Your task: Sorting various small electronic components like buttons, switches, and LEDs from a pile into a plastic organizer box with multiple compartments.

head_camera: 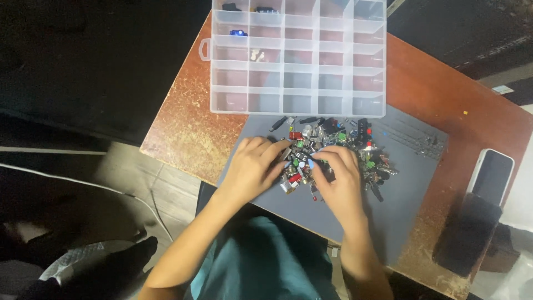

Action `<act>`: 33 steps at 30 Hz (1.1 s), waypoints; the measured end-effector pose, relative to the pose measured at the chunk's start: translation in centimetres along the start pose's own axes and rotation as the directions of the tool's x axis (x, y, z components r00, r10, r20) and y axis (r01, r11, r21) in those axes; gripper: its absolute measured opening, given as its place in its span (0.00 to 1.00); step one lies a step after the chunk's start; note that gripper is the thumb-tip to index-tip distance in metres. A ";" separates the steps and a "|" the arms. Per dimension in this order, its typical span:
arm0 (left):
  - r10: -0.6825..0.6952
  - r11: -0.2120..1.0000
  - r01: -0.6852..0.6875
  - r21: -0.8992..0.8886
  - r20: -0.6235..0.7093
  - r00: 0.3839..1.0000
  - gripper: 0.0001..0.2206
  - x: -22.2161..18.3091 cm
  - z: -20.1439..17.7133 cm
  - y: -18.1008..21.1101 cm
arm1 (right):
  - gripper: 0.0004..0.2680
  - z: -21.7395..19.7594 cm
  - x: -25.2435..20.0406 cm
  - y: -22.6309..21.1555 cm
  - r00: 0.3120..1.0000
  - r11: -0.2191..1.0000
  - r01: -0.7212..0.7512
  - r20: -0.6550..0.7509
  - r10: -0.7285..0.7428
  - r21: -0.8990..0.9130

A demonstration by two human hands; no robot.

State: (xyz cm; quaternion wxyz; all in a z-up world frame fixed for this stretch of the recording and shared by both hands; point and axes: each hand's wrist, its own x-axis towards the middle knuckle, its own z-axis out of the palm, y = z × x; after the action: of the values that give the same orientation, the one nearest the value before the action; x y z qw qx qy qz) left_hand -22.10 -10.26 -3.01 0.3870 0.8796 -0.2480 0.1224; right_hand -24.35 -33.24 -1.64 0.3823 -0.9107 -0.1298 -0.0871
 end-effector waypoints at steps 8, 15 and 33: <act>-0.017 0.997 0.016 0.071 0.027 0.999 0.17 1.2 2.3 -0.1 | 0.05 -0.3 -0.2 0.6 1.000 1.000 0.000 0.004 0.000 0.019; -0.063 0.993 0.055 0.105 0.071 0.995 0.18 1.8 2.8 0.4 | 0.05 -0.5 -0.2 0.3 1.000 0.996 -0.025 0.007 0.025 0.082; -0.068 0.992 0.069 0.102 -0.016 0.998 0.13 2.1 3.0 0.7 | 0.06 -0.5 -0.4 0.7 0.999 0.999 -0.025 0.035 0.023 0.047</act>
State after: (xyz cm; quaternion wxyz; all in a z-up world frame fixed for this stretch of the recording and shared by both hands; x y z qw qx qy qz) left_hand -20.62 -13.63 -3.74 0.3471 0.9055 -0.2086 0.1270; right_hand -24.55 -34.13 -1.86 0.4027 -0.9042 -0.1274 -0.0639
